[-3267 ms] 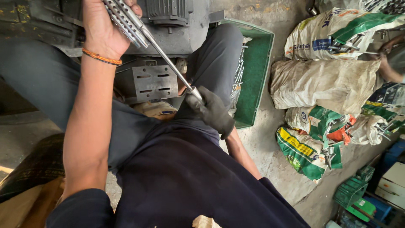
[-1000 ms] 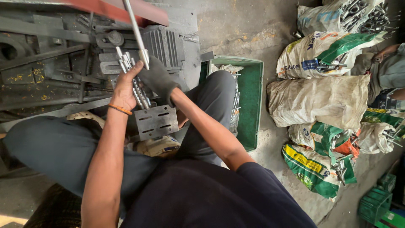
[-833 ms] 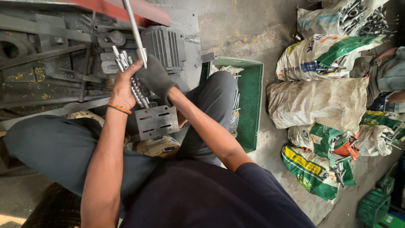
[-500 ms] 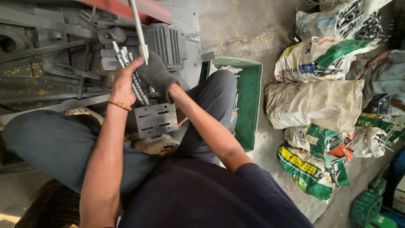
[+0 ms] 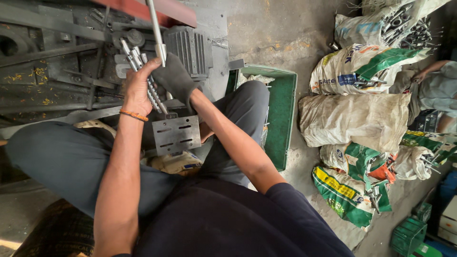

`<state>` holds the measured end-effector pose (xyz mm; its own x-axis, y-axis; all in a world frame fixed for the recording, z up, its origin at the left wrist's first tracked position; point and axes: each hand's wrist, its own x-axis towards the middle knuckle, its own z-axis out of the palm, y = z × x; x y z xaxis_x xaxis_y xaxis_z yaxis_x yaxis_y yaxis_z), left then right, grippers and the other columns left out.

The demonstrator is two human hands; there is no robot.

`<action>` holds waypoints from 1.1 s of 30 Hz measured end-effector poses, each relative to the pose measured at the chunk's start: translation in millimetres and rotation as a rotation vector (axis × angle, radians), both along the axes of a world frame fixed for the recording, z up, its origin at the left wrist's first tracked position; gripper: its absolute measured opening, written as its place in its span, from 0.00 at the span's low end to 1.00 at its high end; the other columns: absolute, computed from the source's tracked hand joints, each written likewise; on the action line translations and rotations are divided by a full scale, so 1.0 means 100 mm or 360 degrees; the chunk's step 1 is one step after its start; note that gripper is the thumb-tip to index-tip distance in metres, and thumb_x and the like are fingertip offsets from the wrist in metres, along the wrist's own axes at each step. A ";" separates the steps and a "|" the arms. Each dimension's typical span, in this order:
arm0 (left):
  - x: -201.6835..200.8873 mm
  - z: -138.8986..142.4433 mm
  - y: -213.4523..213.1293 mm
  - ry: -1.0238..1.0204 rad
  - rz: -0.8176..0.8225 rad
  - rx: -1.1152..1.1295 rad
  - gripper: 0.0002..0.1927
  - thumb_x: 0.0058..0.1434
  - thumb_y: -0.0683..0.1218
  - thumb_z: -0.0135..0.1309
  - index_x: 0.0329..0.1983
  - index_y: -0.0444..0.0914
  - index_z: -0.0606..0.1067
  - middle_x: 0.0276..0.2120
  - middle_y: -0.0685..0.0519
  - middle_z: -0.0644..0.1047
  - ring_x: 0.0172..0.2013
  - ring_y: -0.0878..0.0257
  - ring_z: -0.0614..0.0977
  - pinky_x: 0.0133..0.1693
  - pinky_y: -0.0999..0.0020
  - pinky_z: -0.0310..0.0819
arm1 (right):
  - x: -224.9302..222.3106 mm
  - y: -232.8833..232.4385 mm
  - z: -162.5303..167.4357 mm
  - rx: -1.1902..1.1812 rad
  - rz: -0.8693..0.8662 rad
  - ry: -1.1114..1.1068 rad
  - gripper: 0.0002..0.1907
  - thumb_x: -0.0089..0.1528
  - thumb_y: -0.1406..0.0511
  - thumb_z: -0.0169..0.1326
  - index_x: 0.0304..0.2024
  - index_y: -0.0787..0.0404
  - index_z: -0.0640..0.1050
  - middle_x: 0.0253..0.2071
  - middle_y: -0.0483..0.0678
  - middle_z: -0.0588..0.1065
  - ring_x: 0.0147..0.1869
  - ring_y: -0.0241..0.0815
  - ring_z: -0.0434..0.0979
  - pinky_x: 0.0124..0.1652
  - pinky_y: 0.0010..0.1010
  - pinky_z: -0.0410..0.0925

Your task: The person sits on the workshop floor holding a bundle of perforated metal tubes in one hand and a long steel mandrel in the other. They repeatedly align a tube against the machine and press the mandrel through its holes, working the parts one at a time and setting finished tubes aside.

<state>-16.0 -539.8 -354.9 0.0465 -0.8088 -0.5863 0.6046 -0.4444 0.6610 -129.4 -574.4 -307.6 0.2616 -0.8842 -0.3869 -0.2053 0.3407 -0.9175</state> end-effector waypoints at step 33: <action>-0.07 0.10 -0.40 -0.0265 0.0273 -0.0072 0.13 0.55 0.49 0.71 0.38 0.40 0.80 0.33 0.58 0.80 0.24 0.72 0.76 0.23 0.74 0.68 | -0.15 -0.61 -0.33 -0.0376 0.0428 -0.0196 0.11 0.65 0.63 0.56 0.39 0.68 0.76 0.31 0.44 0.76 0.33 0.31 0.74 0.33 0.27 0.72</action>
<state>-22.6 -580.3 -345.3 0.2784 -0.8061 -0.5222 0.5497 -0.3122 0.7749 -144.1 -635.4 -341.1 0.5285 -0.8387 -0.1315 -0.1420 0.0654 -0.9877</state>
